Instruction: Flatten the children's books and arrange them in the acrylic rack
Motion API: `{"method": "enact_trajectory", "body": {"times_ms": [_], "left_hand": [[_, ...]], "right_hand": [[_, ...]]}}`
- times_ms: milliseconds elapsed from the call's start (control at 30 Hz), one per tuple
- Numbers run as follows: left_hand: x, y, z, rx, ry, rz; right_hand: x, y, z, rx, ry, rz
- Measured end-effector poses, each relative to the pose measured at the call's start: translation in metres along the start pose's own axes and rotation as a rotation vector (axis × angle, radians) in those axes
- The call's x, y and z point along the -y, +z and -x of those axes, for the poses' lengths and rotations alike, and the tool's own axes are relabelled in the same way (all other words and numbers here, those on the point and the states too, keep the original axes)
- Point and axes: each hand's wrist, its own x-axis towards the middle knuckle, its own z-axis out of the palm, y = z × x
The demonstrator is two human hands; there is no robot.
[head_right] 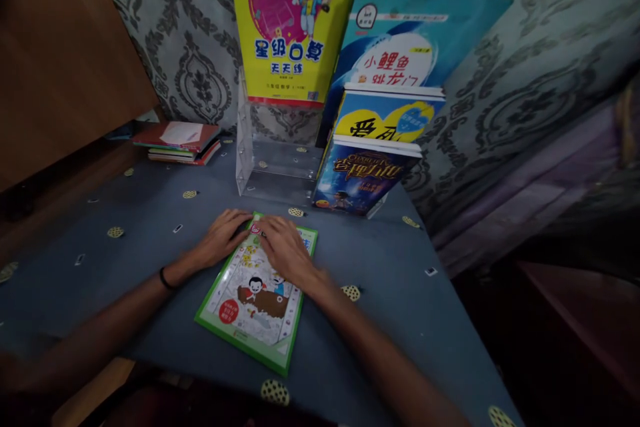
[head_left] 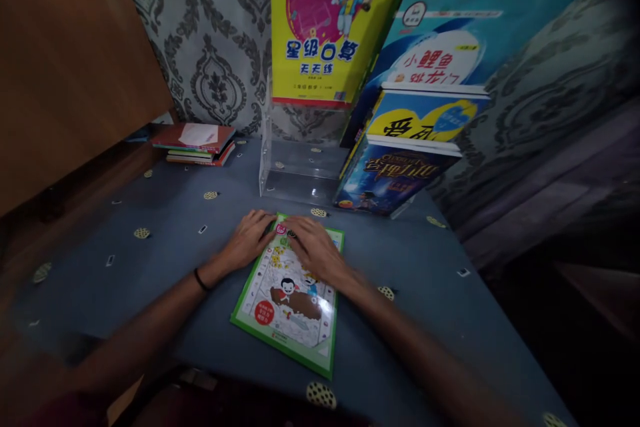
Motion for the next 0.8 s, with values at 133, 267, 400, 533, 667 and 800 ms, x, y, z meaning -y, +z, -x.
{"method": "enact_trajectory", "body": {"times_ms": [133, 267, 400, 533, 667, 800], "left_hand": [[0.003, 0.002, 0.004, -0.021, -0.033, 0.010], [0.006, 0.004, 0.007, -0.025, -0.040, 0.022], [0.007, 0.005, 0.007, -0.026, -0.051, 0.023], [0.006, 0.004, 0.006, -0.023, -0.045, 0.012], [0.004, 0.003, 0.006, -0.019, -0.031, 0.007], [0.004, 0.003, 0.006, -0.018, -0.038, -0.012]], "right_hand": [[0.012, 0.018, -0.018, 0.124, -0.079, -0.008], [0.010, 0.023, -0.022, 0.147, -0.063, -0.009], [0.011, 0.022, -0.019, 0.148, -0.050, 0.004], [0.016, 0.025, -0.017, 0.147, -0.012, 0.057], [0.017, 0.029, -0.014, 0.130, 0.045, 0.095], [0.012, 0.026, -0.004, 0.122, 0.078, 0.102]]}}
